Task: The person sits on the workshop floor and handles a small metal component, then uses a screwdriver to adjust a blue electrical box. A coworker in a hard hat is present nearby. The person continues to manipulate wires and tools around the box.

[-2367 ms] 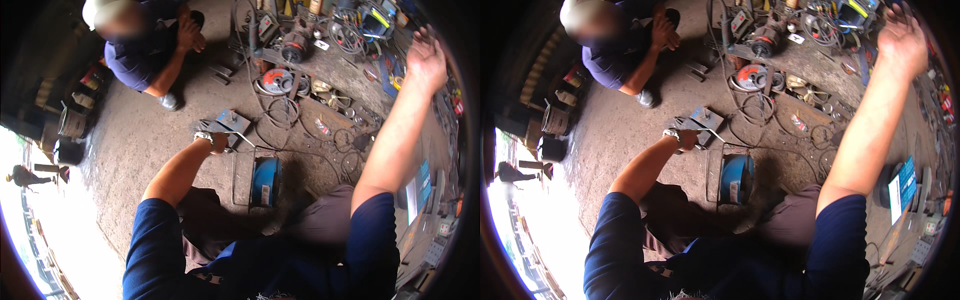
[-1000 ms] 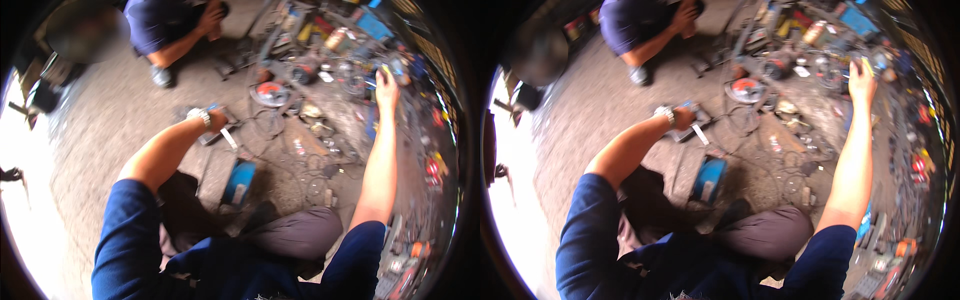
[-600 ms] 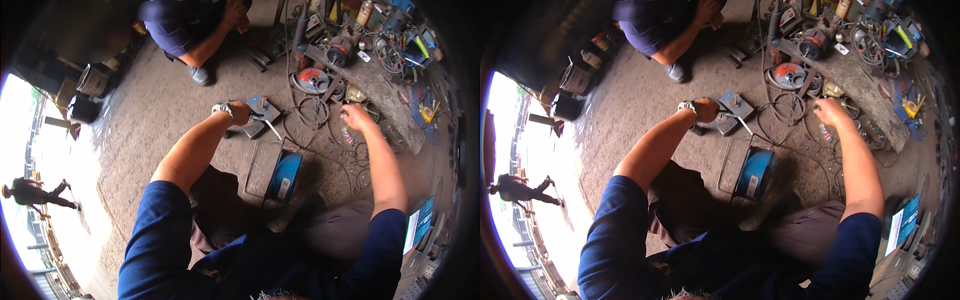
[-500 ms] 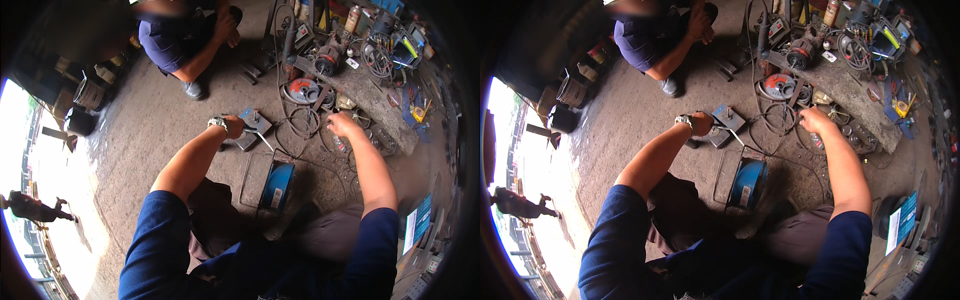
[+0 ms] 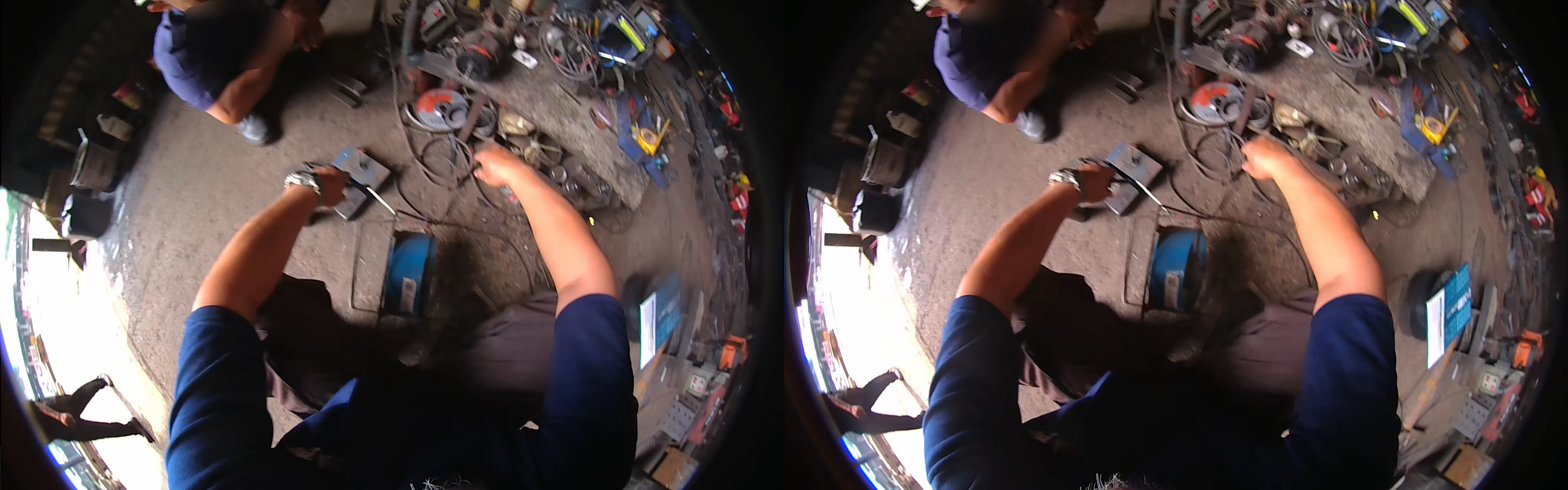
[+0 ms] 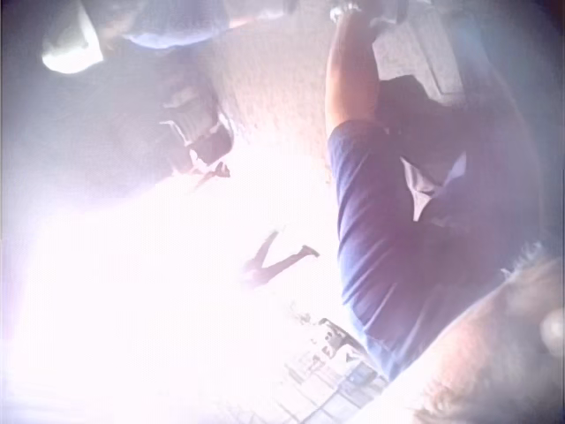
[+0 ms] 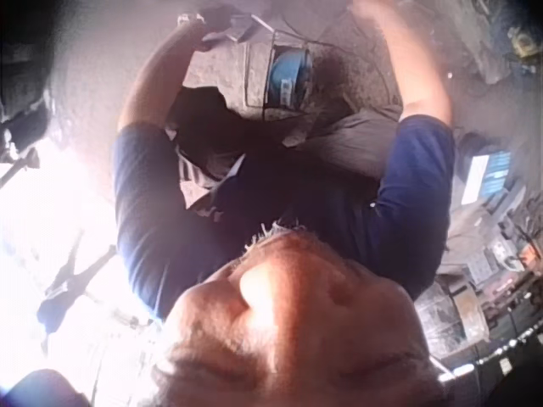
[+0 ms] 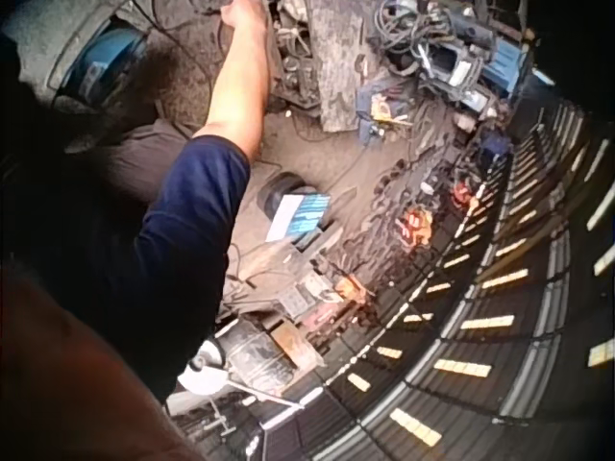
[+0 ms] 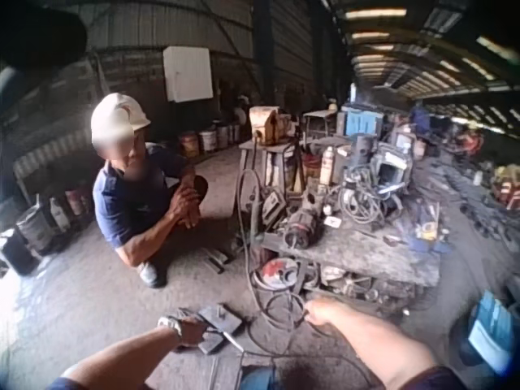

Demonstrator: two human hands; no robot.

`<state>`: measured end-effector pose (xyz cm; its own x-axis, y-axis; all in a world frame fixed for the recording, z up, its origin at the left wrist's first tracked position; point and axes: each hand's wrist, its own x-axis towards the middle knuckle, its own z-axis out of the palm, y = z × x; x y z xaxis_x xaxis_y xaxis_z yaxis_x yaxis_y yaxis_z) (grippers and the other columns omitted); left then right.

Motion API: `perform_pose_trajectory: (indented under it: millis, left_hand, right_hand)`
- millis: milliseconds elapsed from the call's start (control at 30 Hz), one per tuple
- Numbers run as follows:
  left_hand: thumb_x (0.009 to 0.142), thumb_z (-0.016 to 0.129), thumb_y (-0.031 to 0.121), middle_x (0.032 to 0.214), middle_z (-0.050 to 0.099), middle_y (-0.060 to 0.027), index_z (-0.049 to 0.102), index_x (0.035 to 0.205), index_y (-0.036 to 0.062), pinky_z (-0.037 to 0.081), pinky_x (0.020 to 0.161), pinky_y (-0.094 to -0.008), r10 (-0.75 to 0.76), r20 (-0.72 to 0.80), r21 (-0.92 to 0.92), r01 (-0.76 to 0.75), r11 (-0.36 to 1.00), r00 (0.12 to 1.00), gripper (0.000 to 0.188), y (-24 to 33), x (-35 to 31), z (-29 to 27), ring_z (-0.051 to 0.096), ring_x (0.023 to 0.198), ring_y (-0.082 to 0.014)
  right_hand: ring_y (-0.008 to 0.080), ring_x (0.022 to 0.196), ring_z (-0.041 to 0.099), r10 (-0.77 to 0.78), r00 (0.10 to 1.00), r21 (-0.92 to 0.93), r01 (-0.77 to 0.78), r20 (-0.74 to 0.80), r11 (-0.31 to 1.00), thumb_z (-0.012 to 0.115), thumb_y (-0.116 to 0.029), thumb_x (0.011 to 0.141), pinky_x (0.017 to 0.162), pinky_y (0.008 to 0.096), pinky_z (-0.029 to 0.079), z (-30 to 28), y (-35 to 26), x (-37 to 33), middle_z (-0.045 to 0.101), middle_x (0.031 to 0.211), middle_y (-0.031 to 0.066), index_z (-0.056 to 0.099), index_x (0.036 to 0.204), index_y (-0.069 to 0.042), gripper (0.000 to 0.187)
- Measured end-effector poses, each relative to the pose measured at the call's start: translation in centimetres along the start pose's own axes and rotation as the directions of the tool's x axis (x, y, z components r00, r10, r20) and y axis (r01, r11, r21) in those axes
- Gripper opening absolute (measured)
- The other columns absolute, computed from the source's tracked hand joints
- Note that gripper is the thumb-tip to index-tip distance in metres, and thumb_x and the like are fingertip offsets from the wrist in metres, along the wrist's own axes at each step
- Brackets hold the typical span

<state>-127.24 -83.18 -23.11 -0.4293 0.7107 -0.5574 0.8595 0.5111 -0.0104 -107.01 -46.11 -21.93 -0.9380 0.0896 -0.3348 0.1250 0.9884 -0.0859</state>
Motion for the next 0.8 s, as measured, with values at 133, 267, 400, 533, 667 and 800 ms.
perform_pose_trajectory:
  millis: [133, 267, 400, 533, 667, 800]
  left_hand:
    - [0.092, 0.067, 0.027, 0.113, 0.069, -0.0210, 0.063, 0.116, 0.0054, 0.054, 0.089, -0.0493, -0.021, -0.050, -0.089, 0.016, 0.996, 0.999, 0.033, 2.2, -2.6, -1.6, 0.067, 0.107, -0.0392]
    - [0.093, 0.069, 0.031, 0.107, 0.070, -0.0221, 0.064, 0.115, 0.0057, 0.053, 0.088, -0.0489, 0.019, -0.067, -0.032, -0.021, 0.999, 0.998, 0.034, 1.8, -2.1, -1.6, 0.067, 0.103, -0.0405]
    - [0.094, 0.064, 0.037, 0.107, 0.070, -0.0219, 0.066, 0.115, 0.0087, 0.053, 0.090, -0.0494, 0.006, -0.054, -0.026, -0.008, 1.000, 0.999, 0.035, 0.4, -1.2, -0.8, 0.066, 0.104, -0.0422]
    - [0.094, 0.050, 0.020, 0.111, 0.070, -0.0244, 0.068, 0.114, 0.0045, 0.053, 0.091, -0.0505, 0.036, -0.092, -0.053, -0.041, 0.998, 0.995, 0.031, 1.7, -1.0, -2.4, 0.068, 0.105, -0.0416]
    - [0.092, 0.048, 0.017, 0.113, 0.070, -0.0242, 0.069, 0.111, 0.0045, 0.052, 0.093, -0.0509, -0.021, -0.050, -0.082, 0.017, 0.997, 0.999, 0.032, 2.3, -2.9, -3.5, 0.067, 0.108, -0.0404]
    - [0.092, 0.047, 0.014, 0.112, 0.070, -0.0237, 0.069, 0.109, 0.0048, 0.054, 0.089, -0.0485, -0.026, -0.046, -0.082, 0.022, 0.996, 0.999, 0.029, 2.2, -2.5, -3.8, 0.068, 0.105, -0.0408]
  right_hand:
    - [0.0396, 0.100, 0.069, -0.030, 1.000, -0.020, 0.030, 0.005, 0.999, 0.071, -0.029, 0.085, 0.087, 0.0487, 0.056, -0.6, -2.2, -0.2, 0.072, 0.102, 0.0217, 0.072, 0.105, -0.005, 0.031]
    - [0.0377, 0.101, 0.070, -0.006, 0.999, -0.016, 0.006, 0.051, 1.000, 0.068, -0.022, 0.086, 0.088, 0.0473, 0.057, -0.5, -3.1, -0.3, 0.072, 0.104, 0.0209, 0.073, 0.108, -0.007, 0.027]
    - [0.0381, 0.098, 0.071, -0.033, 0.999, 0.010, 0.033, 0.029, 0.999, 0.066, -0.020, 0.085, 0.087, 0.0468, 0.058, -0.8, -4.2, -0.3, 0.073, 0.100, 0.0217, 0.074, 0.101, -0.004, 0.024]
    - [0.0380, 0.101, 0.070, 0.015, 0.998, 0.042, -0.018, 0.056, 0.999, 0.065, -0.020, 0.085, 0.088, 0.0464, 0.058, -0.7, -3.0, 0.0, 0.072, 0.103, 0.0212, 0.075, 0.101, -0.004, 0.024]
    - [0.0350, 0.111, 0.066, 0.019, 0.979, 0.068, -0.034, 0.203, 0.997, 0.071, -0.021, 0.084, 0.095, 0.0439, 0.054, -0.8, -4.3, 0.3, 0.071, 0.114, 0.0179, 0.070, 0.116, -0.009, 0.034]
    - [0.0345, 0.114, 0.065, -0.018, 0.984, 0.064, 0.007, 0.175, 0.998, 0.072, -0.023, 0.085, 0.096, 0.0431, 0.053, -0.3, -3.9, 0.9, 0.070, 0.116, 0.0168, 0.070, 0.118, -0.009, 0.036]
